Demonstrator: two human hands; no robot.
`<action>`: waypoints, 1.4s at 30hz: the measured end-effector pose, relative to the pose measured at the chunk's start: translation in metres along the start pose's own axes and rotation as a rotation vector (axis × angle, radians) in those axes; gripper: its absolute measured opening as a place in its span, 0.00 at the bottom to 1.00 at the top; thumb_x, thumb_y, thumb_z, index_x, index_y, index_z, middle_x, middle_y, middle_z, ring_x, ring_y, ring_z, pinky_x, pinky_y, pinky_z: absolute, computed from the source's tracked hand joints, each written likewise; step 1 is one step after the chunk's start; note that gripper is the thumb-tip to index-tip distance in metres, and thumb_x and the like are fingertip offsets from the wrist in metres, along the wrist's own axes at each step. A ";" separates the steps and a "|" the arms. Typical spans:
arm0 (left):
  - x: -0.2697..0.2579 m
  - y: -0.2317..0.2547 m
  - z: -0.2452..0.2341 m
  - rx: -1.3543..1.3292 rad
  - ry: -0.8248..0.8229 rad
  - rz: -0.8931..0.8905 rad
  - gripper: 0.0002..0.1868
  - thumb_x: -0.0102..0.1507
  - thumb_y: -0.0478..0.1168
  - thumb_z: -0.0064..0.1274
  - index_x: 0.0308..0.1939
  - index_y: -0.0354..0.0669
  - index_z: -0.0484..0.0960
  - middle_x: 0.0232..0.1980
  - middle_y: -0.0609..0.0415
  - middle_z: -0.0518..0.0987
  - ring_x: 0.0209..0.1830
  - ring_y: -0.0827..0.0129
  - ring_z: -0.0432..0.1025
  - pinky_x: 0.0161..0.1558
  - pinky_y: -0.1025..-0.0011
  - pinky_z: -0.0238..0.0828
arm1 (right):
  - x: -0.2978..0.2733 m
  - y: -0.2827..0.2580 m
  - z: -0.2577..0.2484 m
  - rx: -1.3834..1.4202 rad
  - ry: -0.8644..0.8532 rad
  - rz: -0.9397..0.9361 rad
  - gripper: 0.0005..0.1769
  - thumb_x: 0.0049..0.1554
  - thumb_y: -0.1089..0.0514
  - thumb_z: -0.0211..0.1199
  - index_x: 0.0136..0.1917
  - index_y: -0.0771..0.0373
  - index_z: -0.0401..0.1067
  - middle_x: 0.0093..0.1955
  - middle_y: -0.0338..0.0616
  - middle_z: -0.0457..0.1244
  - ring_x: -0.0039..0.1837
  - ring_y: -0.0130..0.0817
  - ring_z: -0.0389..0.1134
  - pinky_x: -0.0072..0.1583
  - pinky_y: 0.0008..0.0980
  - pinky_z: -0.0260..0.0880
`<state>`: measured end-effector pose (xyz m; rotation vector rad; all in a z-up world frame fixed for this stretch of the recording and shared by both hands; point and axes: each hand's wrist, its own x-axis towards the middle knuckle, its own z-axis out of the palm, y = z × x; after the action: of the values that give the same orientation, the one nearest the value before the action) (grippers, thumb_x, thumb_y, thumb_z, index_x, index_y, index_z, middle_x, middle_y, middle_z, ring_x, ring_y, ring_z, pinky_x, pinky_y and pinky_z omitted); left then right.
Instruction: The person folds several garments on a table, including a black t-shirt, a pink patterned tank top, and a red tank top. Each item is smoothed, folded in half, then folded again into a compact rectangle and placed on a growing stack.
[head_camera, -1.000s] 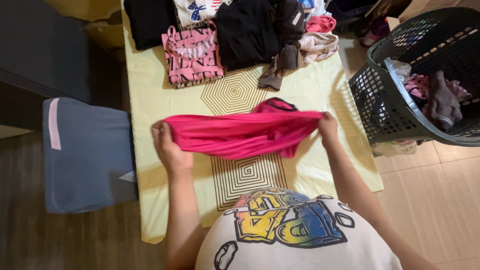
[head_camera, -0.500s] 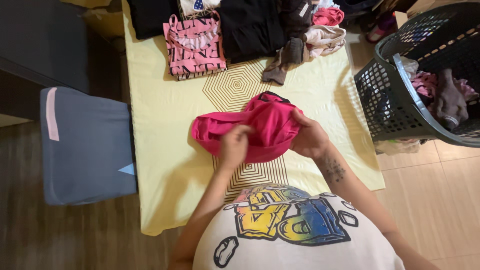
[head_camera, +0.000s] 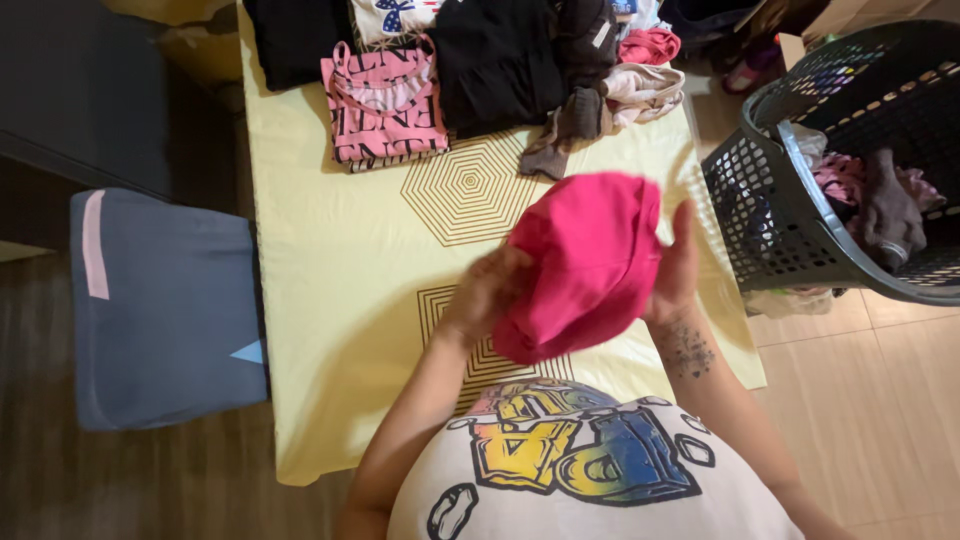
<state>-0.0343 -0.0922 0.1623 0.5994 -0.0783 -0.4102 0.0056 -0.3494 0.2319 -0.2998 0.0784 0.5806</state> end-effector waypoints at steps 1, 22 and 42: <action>0.001 0.009 0.002 -0.001 -0.022 0.063 0.14 0.77 0.45 0.54 0.55 0.37 0.82 0.48 0.56 0.80 0.49 0.68 0.73 0.57 0.67 0.71 | 0.000 0.003 -0.010 -0.161 0.213 -0.056 0.52 0.57 0.20 0.51 0.79 0.59 0.58 0.83 0.53 0.51 0.81 0.54 0.53 0.79 0.59 0.49; 0.013 -0.028 0.003 1.550 -0.140 -0.617 0.21 0.72 0.52 0.46 0.58 0.43 0.83 0.59 0.43 0.80 0.60 0.57 0.72 0.63 0.63 0.65 | -0.014 -0.002 0.028 0.294 -0.695 0.121 0.69 0.50 0.25 0.67 0.86 0.69 0.47 0.84 0.65 0.49 0.83 0.61 0.52 0.75 0.65 0.56; -0.051 0.137 0.033 0.502 0.530 0.732 0.09 0.71 0.42 0.59 0.47 0.39 0.82 0.39 0.61 0.79 0.34 0.79 0.68 0.38 0.80 0.65 | -0.013 -0.069 -0.085 -0.723 0.370 -0.242 0.11 0.60 0.61 0.54 0.54 0.62 0.73 0.51 0.41 0.71 0.54 0.34 0.72 0.61 0.39 0.75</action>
<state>-0.0389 0.0123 0.2689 1.0988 0.1124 0.5018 0.0336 -0.4364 0.1709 -1.1046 0.1854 0.2873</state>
